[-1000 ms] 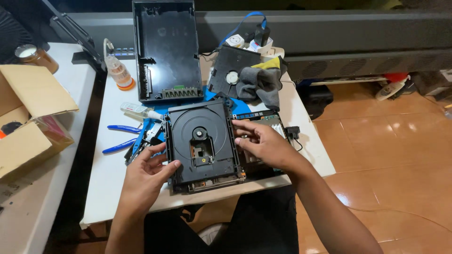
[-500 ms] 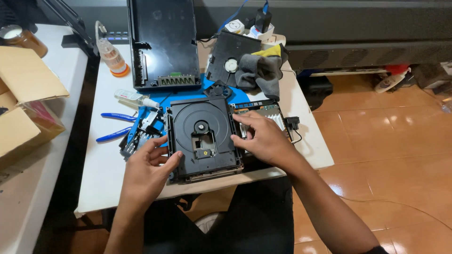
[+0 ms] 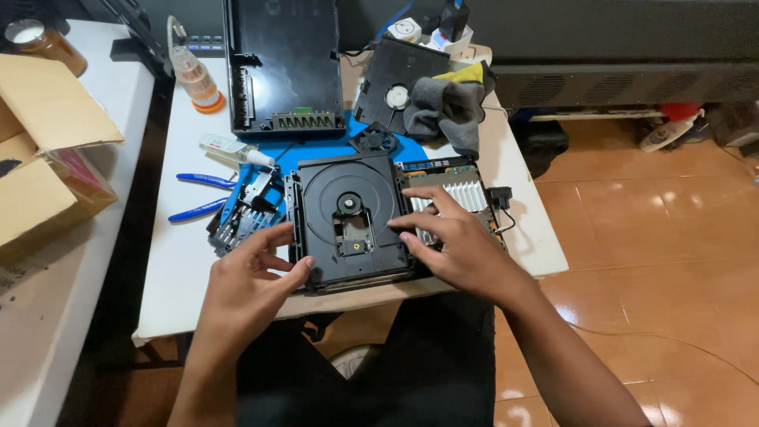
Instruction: Disassembling and reassembling the internal components of a game console, including the motherboard and disc drive.
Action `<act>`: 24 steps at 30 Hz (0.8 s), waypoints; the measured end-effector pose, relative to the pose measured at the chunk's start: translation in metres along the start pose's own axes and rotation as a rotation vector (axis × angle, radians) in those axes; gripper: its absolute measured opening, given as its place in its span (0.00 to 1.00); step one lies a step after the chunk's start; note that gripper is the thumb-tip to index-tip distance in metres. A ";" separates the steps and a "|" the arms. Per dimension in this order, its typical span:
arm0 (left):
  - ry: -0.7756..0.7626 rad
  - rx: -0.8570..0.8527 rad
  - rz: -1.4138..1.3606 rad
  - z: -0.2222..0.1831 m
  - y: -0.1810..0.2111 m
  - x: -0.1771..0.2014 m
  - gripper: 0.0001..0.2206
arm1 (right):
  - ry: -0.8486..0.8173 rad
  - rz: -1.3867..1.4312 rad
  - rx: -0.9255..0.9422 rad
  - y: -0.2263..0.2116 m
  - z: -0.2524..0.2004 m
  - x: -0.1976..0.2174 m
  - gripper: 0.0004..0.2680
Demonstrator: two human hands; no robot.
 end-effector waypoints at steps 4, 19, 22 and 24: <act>0.022 -0.132 0.098 0.003 -0.011 -0.006 0.34 | -0.081 -0.047 0.155 -0.005 -0.012 0.000 0.20; 0.359 -0.911 0.199 0.014 -0.066 -0.050 0.27 | 0.220 -0.489 0.288 0.027 -0.025 -0.057 0.28; 0.364 -0.924 0.239 0.022 -0.070 -0.048 0.29 | 0.240 -0.494 0.286 0.027 -0.022 -0.060 0.27; 0.395 -0.940 0.274 0.026 -0.067 -0.045 0.28 | 0.257 -0.483 0.306 0.026 -0.018 -0.062 0.26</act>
Point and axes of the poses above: each hand's wrist, its own z-axis towards the middle knuckle, its own x-axis out of the back of the hand, y = z × x, the point moved 1 cm from there along z, towards the middle knuckle, and after that the axes turned 1 degree about y, right-handed, at the moved point
